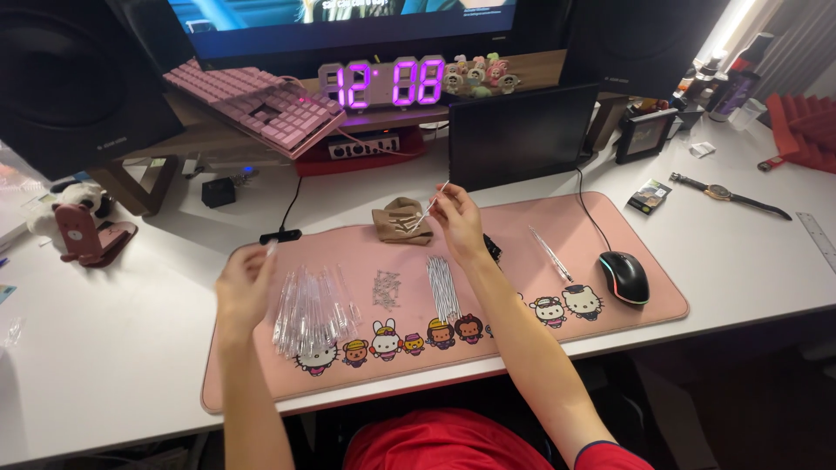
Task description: The person takes a small clear tube from a brown paper bag, places a white component inside the tube, and then sets the tube down on a desk.
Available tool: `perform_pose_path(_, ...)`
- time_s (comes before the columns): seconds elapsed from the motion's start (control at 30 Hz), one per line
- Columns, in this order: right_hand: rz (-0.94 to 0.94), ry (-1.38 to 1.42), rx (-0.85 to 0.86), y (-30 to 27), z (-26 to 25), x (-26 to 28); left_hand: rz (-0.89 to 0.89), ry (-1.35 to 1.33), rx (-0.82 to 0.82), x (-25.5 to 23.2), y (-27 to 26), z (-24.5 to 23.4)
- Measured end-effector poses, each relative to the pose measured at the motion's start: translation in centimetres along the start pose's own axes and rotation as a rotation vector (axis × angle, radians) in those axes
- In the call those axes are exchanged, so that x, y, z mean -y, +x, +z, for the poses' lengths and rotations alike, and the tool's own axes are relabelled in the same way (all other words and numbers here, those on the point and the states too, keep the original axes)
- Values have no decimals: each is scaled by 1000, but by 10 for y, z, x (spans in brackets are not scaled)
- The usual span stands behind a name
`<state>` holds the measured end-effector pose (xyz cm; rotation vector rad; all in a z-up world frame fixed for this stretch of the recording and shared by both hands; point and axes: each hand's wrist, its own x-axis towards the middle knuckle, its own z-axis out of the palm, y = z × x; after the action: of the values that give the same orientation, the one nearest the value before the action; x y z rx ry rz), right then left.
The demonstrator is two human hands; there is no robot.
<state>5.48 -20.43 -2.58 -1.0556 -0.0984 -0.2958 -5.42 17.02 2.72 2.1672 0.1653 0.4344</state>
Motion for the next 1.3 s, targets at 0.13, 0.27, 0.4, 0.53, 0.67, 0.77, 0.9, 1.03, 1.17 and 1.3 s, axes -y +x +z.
perform_pose_path(0.13, -26, -14, 14, 0, 1, 0, 177, -424, 130, -34, 4, 41)
perform_pose_path(0.27, -45, -14, 11, 3, -2, 0, 249, -720, 392, -80, -2, 84)
perform_pose_path(0.4, -44, 23, -7, 8, -7, 2, 260, -890, 551, -85, 10, 134)
perform_pose_path(0.53, -62, 55, -19, 14, -13, -2, 196, -1029, 618, -85, 1, 156)
perform_pose_path(0.67, -112, 61, -21, 9, -11, 7, 148, -1028, 671, -85, -13, 155)
perform_pose_path(0.77, -119, 58, -16, 6, -11, 8, 111, -1074, 675, -80, -14, 155)
perform_pose_path(0.9, -102, 44, -11, 6, -14, 6, 63, -1134, 688, -64, -6, 166)
perform_pose_path(1.03, -87, 20, 3, 9, -16, 1, 51, -1163, 679, -58, -4, 165)
perform_pose_path(1.17, -98, 13, 17, 6, -12, 2, 50, -1144, 668, -50, -3, 166)
perform_pose_path(1.3, -92, -11, 27, 5, -12, 4, 32, -1087, 681, -55, -8, 166)
